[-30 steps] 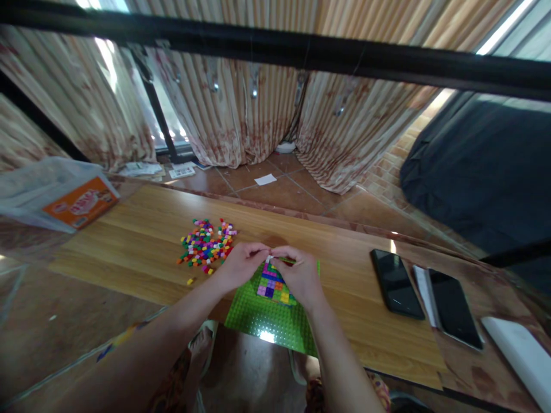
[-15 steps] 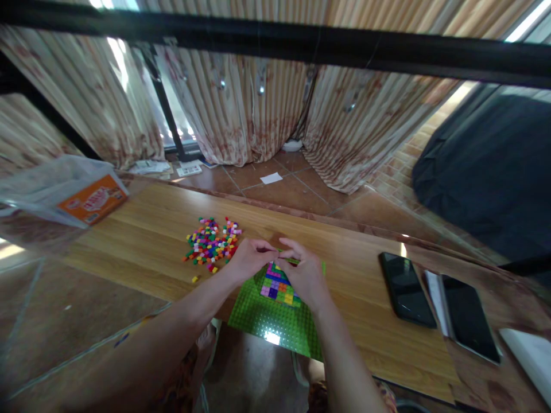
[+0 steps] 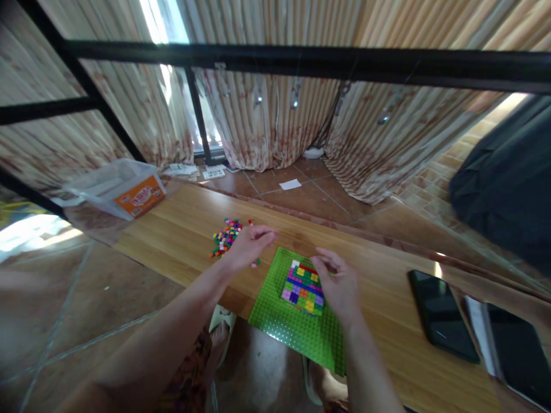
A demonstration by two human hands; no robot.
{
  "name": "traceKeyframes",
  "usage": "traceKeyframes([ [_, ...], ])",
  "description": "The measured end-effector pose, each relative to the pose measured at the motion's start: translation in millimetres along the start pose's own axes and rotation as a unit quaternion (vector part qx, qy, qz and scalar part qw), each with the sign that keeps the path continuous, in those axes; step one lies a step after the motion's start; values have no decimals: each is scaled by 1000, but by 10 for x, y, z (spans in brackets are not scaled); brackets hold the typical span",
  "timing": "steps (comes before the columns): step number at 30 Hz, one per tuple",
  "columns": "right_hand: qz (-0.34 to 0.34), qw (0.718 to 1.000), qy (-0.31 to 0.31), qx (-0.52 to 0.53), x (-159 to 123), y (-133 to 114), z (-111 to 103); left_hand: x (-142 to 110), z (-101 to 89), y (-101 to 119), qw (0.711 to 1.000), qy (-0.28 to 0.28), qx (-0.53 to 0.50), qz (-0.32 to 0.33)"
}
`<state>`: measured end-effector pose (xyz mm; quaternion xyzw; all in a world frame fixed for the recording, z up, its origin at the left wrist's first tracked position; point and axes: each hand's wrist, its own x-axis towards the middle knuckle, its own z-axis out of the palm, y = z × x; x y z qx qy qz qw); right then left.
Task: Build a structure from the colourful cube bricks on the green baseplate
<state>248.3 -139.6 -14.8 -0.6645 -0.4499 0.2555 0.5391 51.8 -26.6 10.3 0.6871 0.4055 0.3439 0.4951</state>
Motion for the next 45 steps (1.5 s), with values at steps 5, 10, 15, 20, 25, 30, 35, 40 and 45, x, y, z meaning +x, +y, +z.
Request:
traceKeyframes([
  [5,2,999,-35,-23,-24,-71,-37,-11,-675,-98,985,12,173,2],
  [10,-8,972,-217,-95,-84,-151,-156,-127,-860,-139,955,-42,293,-4],
  [15,-17,949,-285,-131,-156,-54,-264,-158,-739,-147,910,-36,413,-15],
  [20,-42,944,-270,-183,-194,-7,-271,-124,-613,-159,880,-37,472,-38],
  [25,-47,947,-266,-176,-147,-13,-257,-146,-595,-130,876,-50,479,-25],
  [30,-46,957,-239,-154,-35,40,-253,-178,-579,-111,884,-42,465,-8],
  [35,-61,956,-234,-164,-15,21,-259,-154,-540,-109,883,-45,466,-14],
  [40,-55,956,-237,-165,-37,0,-239,-122,-524,-128,874,-46,482,-34],
  [45,-49,953,-262,-142,-78,-33,-153,-107,-513,-183,876,-41,480,-29],
])
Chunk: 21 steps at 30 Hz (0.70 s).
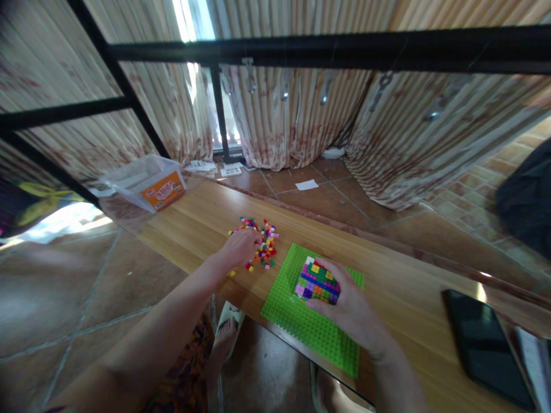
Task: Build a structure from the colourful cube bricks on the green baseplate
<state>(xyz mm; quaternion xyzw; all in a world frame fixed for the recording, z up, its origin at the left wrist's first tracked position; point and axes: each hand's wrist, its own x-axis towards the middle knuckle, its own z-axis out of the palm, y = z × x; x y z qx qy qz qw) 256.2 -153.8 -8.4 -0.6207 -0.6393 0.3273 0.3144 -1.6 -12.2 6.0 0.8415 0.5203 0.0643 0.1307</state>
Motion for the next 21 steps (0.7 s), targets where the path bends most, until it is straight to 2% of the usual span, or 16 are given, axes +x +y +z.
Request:
traceKeyframes([
  [2,-4,1000,-7,13,-2,-40,18,13,-22,-23,1000,4,-5,-8],
  [4,-9,1000,16,22,-3,-76,17,28,-76,-49,999,18,-26,-18],
  [7,-18,992,119,36,6,-108,9,36,-153,-45,989,65,-134,-10],
  [9,-22,979,197,54,23,-119,23,23,-157,31,963,82,-254,27],
  [12,-43,959,268,79,59,-146,78,-25,-85,265,903,60,-417,85],
  [14,-64,955,279,78,78,-183,118,-65,-26,454,877,42,-467,103],
  [17,-93,960,259,55,85,-256,148,-114,21,680,847,6,-523,96],
  [21,-141,968,206,10,69,-345,140,-137,18,803,799,-59,-595,61],
])
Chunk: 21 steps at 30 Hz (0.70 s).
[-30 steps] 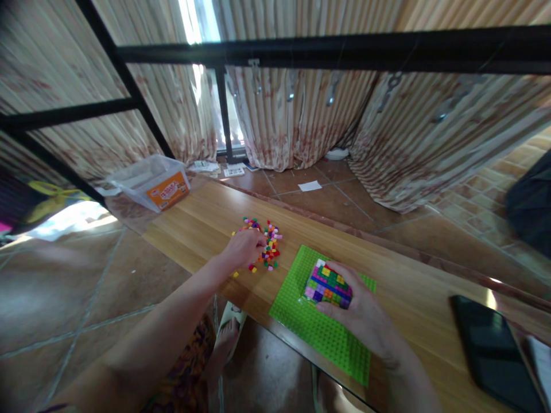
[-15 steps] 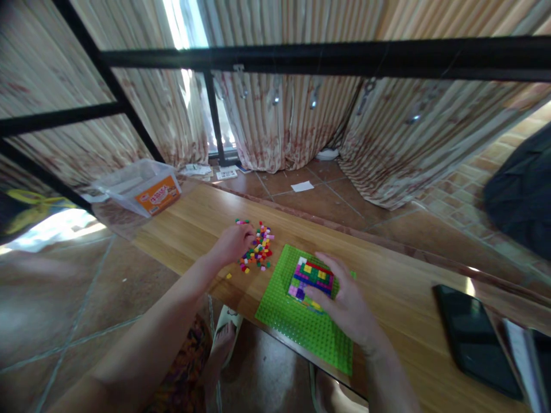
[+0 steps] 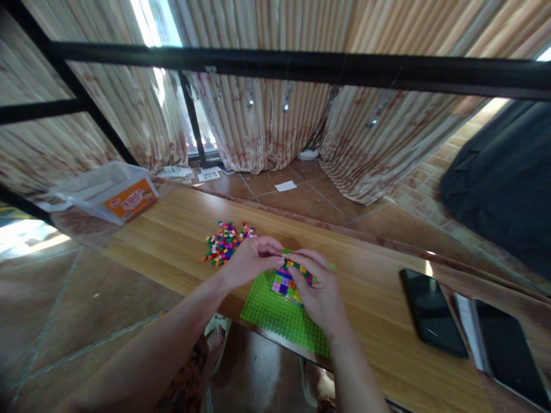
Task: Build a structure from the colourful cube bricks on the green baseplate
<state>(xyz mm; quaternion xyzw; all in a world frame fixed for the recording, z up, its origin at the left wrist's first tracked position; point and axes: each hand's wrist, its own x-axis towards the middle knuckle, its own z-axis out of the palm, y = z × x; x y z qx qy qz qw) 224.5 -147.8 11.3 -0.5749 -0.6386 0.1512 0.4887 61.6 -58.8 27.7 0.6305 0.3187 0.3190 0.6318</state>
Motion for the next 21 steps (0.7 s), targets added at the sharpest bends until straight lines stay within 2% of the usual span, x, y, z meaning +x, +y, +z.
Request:
traceKeyframes([
  [5,-23,999,-35,-6,16,-12,3,16,-9,-12,996,-35,-67,-57],
  [11,-22,1000,-14,11,13,67,16,45,-18,-77,990,-61,-105,-73],
  [16,-21,1000,-7,12,11,44,25,40,31,-64,985,-45,-136,-93],
  [21,-24,999,28,-6,-3,40,28,30,50,-33,984,-34,-140,-101],
])
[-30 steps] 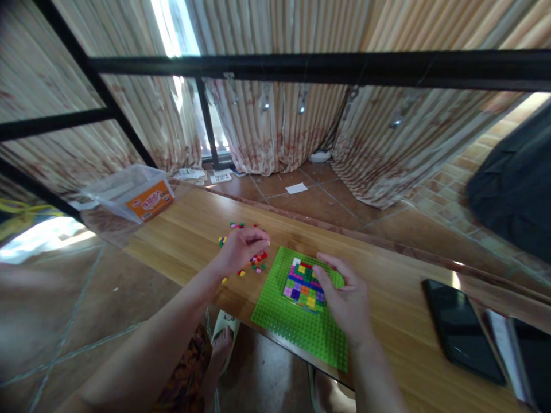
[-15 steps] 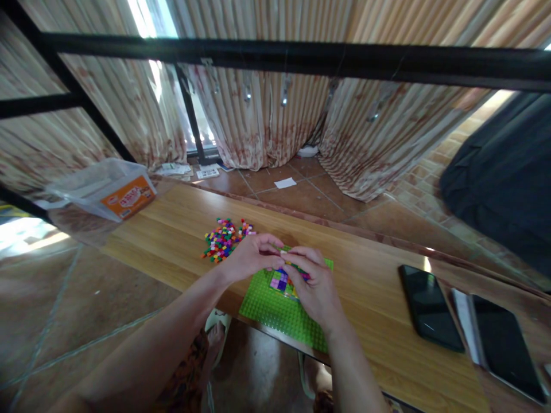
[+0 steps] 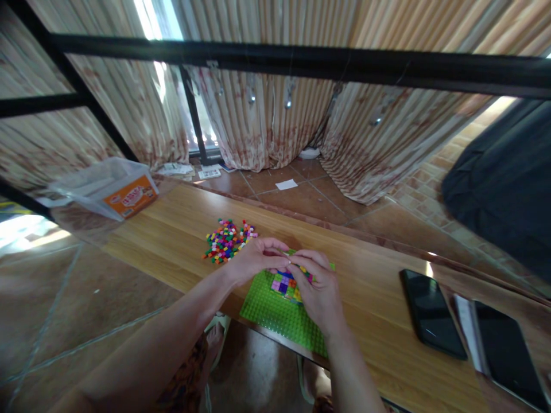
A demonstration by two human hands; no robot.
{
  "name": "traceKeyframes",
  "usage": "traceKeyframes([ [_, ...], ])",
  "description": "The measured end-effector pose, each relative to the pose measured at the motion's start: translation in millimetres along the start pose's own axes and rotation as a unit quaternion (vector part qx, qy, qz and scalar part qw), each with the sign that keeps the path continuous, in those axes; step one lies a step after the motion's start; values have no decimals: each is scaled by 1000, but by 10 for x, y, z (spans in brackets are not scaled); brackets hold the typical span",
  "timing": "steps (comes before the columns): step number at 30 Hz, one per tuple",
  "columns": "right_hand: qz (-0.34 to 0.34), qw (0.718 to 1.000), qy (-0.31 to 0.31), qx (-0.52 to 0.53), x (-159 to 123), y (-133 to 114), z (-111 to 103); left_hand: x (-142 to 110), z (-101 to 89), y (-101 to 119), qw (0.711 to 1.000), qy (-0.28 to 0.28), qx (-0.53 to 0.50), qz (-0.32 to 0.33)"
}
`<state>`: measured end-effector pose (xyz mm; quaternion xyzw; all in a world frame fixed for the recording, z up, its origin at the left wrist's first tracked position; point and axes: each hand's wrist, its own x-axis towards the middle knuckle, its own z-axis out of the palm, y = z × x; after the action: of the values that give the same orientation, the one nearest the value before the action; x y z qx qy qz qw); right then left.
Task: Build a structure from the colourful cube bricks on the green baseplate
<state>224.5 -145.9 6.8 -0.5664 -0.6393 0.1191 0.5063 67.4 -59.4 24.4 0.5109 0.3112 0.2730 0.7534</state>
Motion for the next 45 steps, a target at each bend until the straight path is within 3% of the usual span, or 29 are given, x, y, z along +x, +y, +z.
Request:
traceKeyframes([
  [4,39,999,11,-12,-20,92,-2,49,-86,7,997,55,48,35],
  [8,96,994,28,-43,-17,210,30,119,-186,-36,968,141,185,96],
  [14,121,991,30,-44,15,288,127,173,-144,-156,939,113,301,121],
  [21,144,989,18,-32,49,302,184,233,-94,-208,948,66,296,91],
  [28,171,984,-5,-38,80,290,185,234,-67,-218,960,58,265,71],
  [45,201,979,-25,-16,84,290,181,312,2,-295,968,116,219,49],
])
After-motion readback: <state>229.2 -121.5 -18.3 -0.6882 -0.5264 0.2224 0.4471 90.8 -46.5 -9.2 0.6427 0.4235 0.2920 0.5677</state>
